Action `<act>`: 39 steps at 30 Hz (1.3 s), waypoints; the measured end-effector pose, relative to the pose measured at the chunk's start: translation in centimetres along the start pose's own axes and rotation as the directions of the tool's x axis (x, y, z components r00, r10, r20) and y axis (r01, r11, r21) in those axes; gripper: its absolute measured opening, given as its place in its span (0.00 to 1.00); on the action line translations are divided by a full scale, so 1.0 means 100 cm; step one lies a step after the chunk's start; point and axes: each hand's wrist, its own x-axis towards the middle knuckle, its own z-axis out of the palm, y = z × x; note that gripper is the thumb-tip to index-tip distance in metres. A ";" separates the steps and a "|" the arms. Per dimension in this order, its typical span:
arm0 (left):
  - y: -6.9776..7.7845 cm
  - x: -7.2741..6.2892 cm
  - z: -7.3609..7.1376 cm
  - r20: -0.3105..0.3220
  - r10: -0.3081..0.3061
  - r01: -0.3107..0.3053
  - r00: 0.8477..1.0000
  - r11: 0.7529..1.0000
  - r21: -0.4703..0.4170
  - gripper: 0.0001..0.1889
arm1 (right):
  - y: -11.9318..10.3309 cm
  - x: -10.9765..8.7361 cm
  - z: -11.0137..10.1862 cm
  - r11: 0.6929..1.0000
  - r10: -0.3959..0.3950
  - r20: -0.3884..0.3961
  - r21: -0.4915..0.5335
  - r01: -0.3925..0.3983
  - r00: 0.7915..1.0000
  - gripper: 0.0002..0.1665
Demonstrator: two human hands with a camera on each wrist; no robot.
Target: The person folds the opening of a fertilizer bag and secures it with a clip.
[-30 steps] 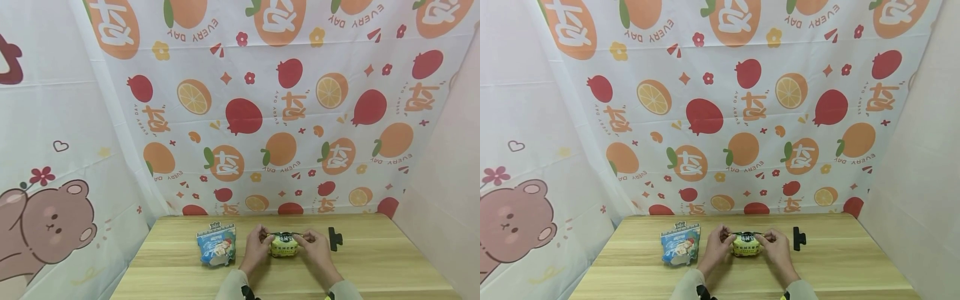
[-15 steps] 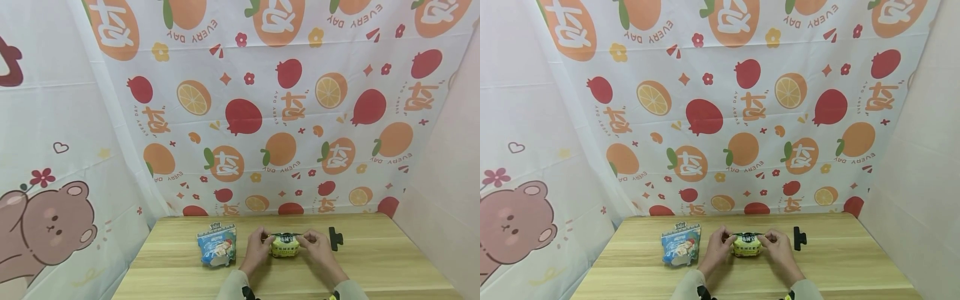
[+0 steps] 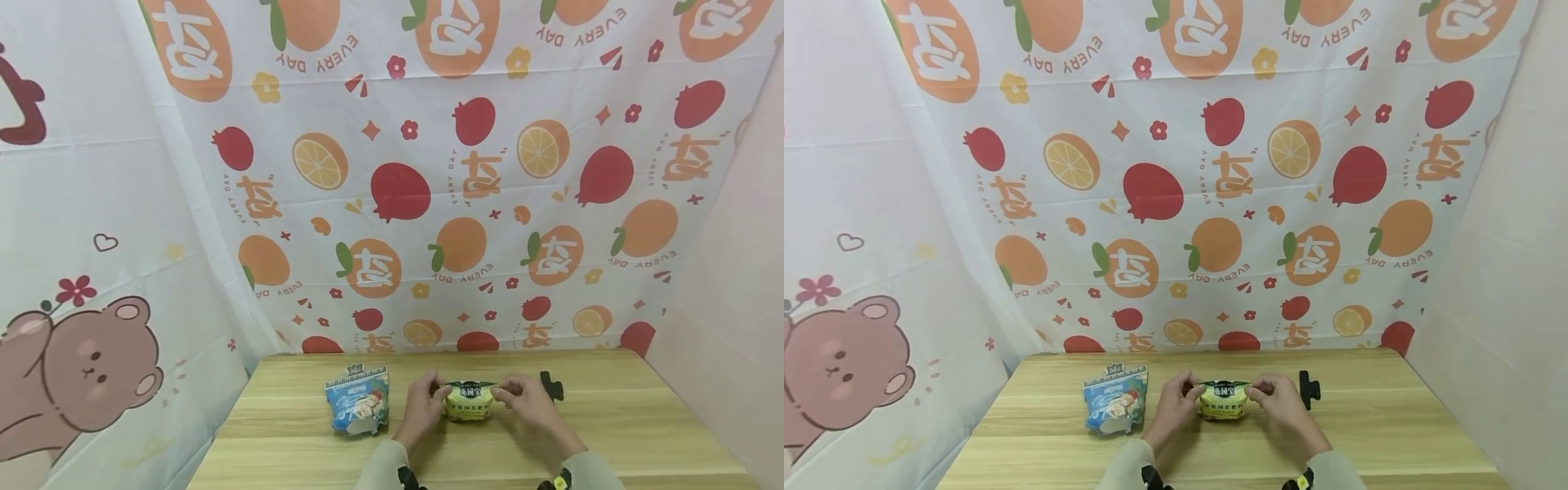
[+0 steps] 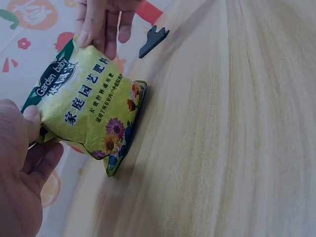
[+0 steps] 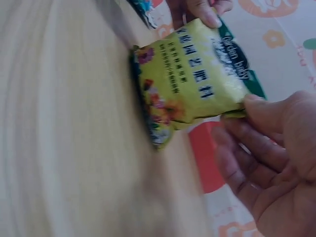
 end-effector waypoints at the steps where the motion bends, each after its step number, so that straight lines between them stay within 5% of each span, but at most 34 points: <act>1: 0.000 0.000 0.000 0.001 0.000 0.000 1.000 1.000 -0.011 0.06 | -0.001 0.001 -0.002 1.000 -0.008 0.007 -0.024 0.008 1.000 0.07; 8: -0.006 -0.001 -0.001 0.010 -0.010 0.011 1.000 0.996 -0.084 0.05 | -0.020 0.000 -0.008 0.992 -0.039 0.007 -0.118 0.040 0.999 0.20; 14: -0.009 -0.005 -0.002 -0.006 -0.027 0.026 1.000 0.997 -0.079 0.05 | -0.041 0.002 0.003 0.967 -0.149 -0.009 -0.212 0.144 0.989 0.19; 21: -0.005 -0.008 -0.001 0.001 -0.036 0.036 0.999 0.994 -0.103 0.06 | -0.060 0.008 0.028 0.846 -0.381 0.016 -0.396 0.356 0.924 0.16; 24: -0.003 -0.007 -0.001 0.010 -0.016 0.017 1.000 0.994 -0.106 0.07 | -0.067 0.008 0.035 0.810 -0.418 0.033 -0.439 0.388 0.908 0.15; 30: 0.001 -0.004 -0.002 0.000 -0.009 0.009 1.000 0.998 -0.066 0.08 | -0.073 0.012 0.045 0.800 -0.403 0.062 -0.461 0.384 0.913 0.11; 39: 0.002 -0.007 -0.007 0.013 -0.006 0.007 1.000 0.999 -0.054 0.06 | -0.060 0.019 0.051 0.807 -0.450 0.097 -0.383 0.451 0.888 0.05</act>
